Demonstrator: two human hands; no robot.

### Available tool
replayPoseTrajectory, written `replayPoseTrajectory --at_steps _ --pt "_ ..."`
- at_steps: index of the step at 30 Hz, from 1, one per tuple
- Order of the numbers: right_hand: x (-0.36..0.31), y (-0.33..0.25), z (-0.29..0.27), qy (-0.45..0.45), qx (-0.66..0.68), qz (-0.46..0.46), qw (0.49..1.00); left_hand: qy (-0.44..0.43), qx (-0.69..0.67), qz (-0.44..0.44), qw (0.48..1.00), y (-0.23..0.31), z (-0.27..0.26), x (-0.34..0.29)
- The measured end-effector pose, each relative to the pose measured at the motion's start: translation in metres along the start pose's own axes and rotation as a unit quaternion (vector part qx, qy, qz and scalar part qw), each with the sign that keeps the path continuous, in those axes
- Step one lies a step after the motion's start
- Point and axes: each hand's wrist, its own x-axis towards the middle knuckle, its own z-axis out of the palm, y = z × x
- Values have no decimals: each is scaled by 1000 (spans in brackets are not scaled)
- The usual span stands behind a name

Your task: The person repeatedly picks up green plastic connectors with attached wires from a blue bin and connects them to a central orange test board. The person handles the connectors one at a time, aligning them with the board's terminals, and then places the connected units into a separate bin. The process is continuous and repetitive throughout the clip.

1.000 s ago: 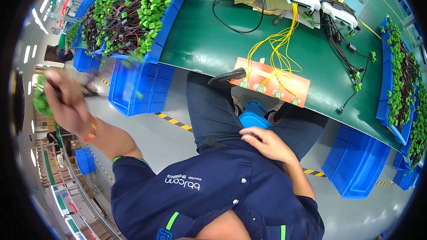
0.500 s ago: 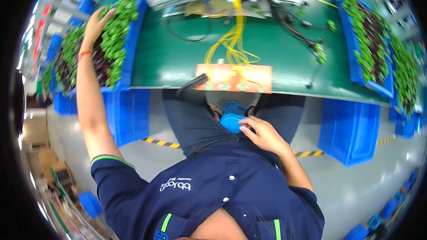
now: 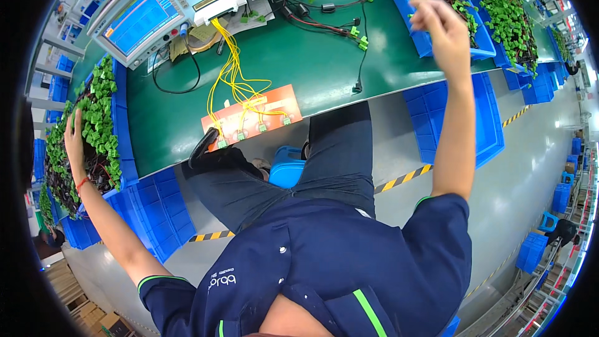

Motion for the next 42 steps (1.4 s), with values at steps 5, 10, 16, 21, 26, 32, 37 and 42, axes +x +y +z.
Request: replayPoseTrajectory --at_steps 5,10,16,21,26,32,37,42 --pt "118 86 -62 -1 -187 37 982 -53 -294 -163 940 45 -4 -3" --pt "216 165 -76 -90 -464 -69 879 -44 -24 -74 996 4 21 -19" --pt "267 195 -51 -171 -524 -74 831 -48 -97 -137 985 48 -5 -4" --pt "286 227 -88 -175 -508 -61 841 6 -316 -273 908 76 -3 20" --pt "246 183 -81 -200 -522 16 829 6 -305 -270 913 79 -21 17" --pt "182 156 -126 -212 -410 -23 887 8 -309 -267 913 67 -4 19" --pt "107 89 -155 -175 -294 71 937 16 -277 -276 920 68 1 16" --pt "67 37 -178 68 -15 -56 996 12 -160 -180 970 39 15 11"
